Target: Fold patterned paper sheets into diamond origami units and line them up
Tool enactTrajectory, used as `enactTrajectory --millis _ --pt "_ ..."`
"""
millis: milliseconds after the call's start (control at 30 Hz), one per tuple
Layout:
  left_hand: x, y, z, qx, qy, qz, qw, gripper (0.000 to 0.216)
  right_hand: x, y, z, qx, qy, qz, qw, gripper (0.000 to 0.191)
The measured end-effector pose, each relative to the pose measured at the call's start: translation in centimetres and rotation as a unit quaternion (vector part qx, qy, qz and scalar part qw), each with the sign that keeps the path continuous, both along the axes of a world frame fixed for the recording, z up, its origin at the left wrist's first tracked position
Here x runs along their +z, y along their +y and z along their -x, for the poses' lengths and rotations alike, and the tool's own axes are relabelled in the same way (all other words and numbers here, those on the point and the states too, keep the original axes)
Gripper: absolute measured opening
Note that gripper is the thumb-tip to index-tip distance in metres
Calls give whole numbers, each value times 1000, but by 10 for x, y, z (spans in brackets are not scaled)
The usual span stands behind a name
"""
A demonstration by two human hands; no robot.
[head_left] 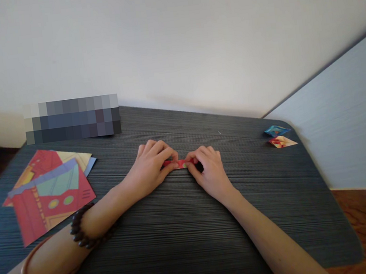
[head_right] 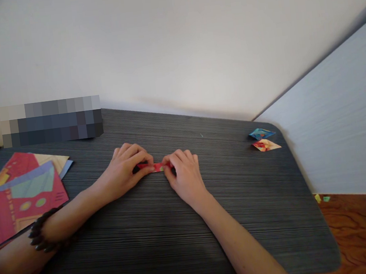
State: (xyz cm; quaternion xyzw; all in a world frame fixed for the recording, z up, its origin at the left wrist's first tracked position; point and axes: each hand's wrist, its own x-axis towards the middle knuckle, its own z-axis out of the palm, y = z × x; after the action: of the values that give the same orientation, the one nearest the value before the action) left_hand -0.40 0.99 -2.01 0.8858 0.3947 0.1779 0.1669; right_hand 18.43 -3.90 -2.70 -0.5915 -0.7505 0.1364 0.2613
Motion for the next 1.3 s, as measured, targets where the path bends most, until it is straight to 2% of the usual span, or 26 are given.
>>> enactTrajectory --millis 133,433,667,1000,1133,1300 --pt "3 -3 -1 -58 26 9 998 21 1 -1 1 22 -1 8 1000 8" --pt "7 -8 -5 -15 42 6 999 14 3 -2 4 10 -20 14 1000 9" --pt "8 -13 -8 17 45 19 999 10 5 0 4 -6 10 44 999 6" --pt "9 -5 3 -18 32 67 997 16 10 0 -1 -5 8 74 997 5" --pt "8 1 7 -40 17 83 996 17 8 -3 -3 29 -36 45 998 14" --pt "7 0 6 -17 6 78 997 20 2 -17 9 20 -156 -18 987 33"
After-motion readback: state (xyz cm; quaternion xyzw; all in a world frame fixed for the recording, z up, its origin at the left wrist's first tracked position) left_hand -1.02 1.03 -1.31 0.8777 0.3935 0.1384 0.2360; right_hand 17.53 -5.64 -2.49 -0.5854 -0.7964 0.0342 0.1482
